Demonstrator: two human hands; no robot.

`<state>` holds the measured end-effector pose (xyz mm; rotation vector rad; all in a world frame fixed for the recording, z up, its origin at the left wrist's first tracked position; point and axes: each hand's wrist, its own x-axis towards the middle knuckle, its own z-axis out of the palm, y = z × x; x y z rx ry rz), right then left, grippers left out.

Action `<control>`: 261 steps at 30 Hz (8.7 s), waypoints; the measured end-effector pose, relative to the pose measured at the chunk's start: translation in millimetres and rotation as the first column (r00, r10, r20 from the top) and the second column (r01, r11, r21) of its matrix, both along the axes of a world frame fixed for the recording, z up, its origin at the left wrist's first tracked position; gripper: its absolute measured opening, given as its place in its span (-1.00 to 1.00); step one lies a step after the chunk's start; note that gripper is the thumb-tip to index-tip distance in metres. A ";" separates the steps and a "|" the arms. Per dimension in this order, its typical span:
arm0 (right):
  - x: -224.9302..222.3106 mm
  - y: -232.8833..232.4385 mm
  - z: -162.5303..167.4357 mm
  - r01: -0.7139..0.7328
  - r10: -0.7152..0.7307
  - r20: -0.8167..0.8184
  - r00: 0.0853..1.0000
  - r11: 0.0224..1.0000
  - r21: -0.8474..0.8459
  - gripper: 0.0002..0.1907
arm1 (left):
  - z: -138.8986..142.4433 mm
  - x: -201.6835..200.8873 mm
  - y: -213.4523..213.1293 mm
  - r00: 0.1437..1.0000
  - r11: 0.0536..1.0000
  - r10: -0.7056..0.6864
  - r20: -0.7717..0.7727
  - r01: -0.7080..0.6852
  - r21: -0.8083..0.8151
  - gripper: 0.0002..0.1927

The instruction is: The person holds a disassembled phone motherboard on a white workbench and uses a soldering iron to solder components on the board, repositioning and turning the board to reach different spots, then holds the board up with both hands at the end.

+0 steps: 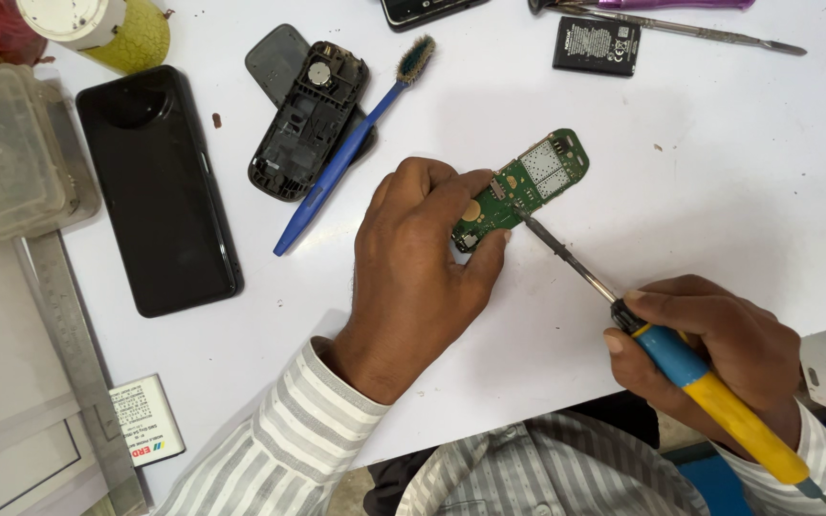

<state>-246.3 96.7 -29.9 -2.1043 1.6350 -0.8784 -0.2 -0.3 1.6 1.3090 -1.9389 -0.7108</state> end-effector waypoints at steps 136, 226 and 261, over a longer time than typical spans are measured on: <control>-26.3 27.4 -36.1 0.232 -0.199 0.528 0.825 0.973 0.004 -0.68 | -0.1 8.7 0.5 0.988 0.990 -0.133 -0.077 0.129 -0.057 -0.46; -25.4 23.2 -35.3 0.251 -0.244 0.501 0.830 0.966 0.055 -0.67 | -2.2 6.2 -1.6 0.946 0.926 -0.251 0.206 0.297 -0.234 -0.34; -26.7 25.1 -36.2 0.254 -0.246 0.490 0.836 0.966 0.052 -0.67 | -2.7 6.9 -1.9 0.962 0.933 -0.188 0.199 0.238 -0.271 -0.62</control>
